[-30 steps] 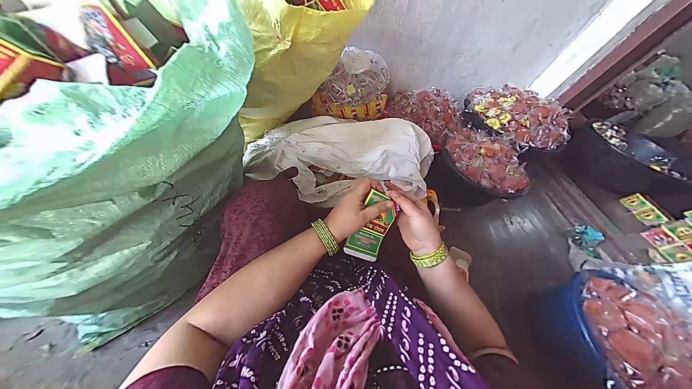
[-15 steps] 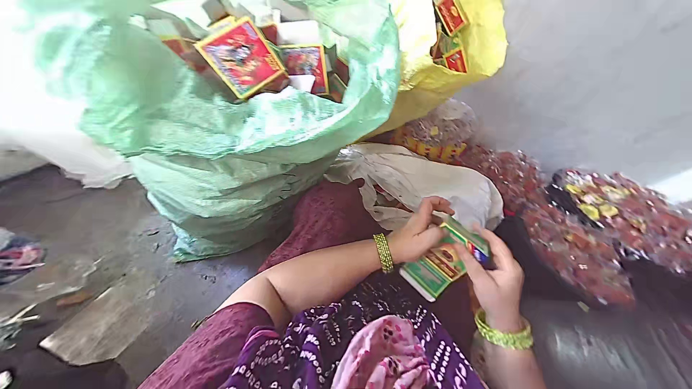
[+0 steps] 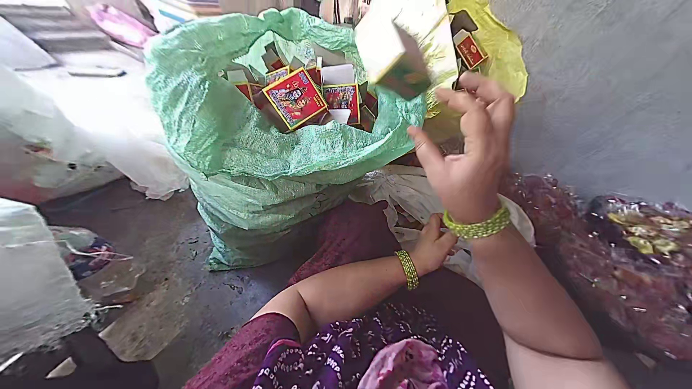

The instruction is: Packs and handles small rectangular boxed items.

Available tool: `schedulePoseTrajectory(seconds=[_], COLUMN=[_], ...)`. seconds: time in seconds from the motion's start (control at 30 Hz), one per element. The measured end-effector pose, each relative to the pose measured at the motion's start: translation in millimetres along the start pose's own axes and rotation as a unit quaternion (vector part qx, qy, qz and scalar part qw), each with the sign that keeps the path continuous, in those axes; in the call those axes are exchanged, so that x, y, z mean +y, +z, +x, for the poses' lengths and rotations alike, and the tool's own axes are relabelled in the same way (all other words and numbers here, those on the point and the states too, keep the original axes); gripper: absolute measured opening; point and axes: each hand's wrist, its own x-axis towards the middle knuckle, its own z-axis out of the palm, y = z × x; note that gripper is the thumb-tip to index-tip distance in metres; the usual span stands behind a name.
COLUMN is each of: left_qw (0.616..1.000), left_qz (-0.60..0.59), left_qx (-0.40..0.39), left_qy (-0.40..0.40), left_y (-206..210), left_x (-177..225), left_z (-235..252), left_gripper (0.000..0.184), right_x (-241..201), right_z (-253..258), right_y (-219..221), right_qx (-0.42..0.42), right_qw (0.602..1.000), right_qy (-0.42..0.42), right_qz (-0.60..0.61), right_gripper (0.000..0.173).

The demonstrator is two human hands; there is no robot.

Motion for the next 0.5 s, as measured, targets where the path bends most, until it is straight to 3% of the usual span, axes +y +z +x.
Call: schedulePoseTrajectory(seconds=[0.1,0.2,0.33,0.4,0.5], left_qw=[0.999,0.998,0.999,0.999,0.998], left_qz=[-0.008,-0.012,-0.036,-0.030,-0.023], left_qx=[0.022,0.033,0.020,0.016,0.005], left_qy=[0.024,0.049,-0.024,-0.038,-0.051], left_y=[-6.6,-9.7,-10.5,-7.7,-1.0], left_x=[8.6,-5.9,-10.0,-11.5,-9.5], left_z=[-2.7,7.0,13.8,14.4,12.3], left_gripper=[0.050,0.044,0.052,0.052,0.050], right_x=[-11.3,-11.7,36.4,60.6,57.3], right_z=[-28.4,-86.3,-181.2,-244.1,-349.3], right_y=[-3.0,-35.8,-104.3,-150.2,-217.8], right_qx=[-0.030,-0.051,-0.142,-0.236,-0.362], right_qw=[0.999,0.998,0.958,0.886,0.698], right_qy=[0.008,0.031,0.167,0.312,0.554], right_qz=[0.017,-0.025,-0.184,-0.249,-0.274], right_gripper=[0.040,0.030,0.041,0.052,0.068])
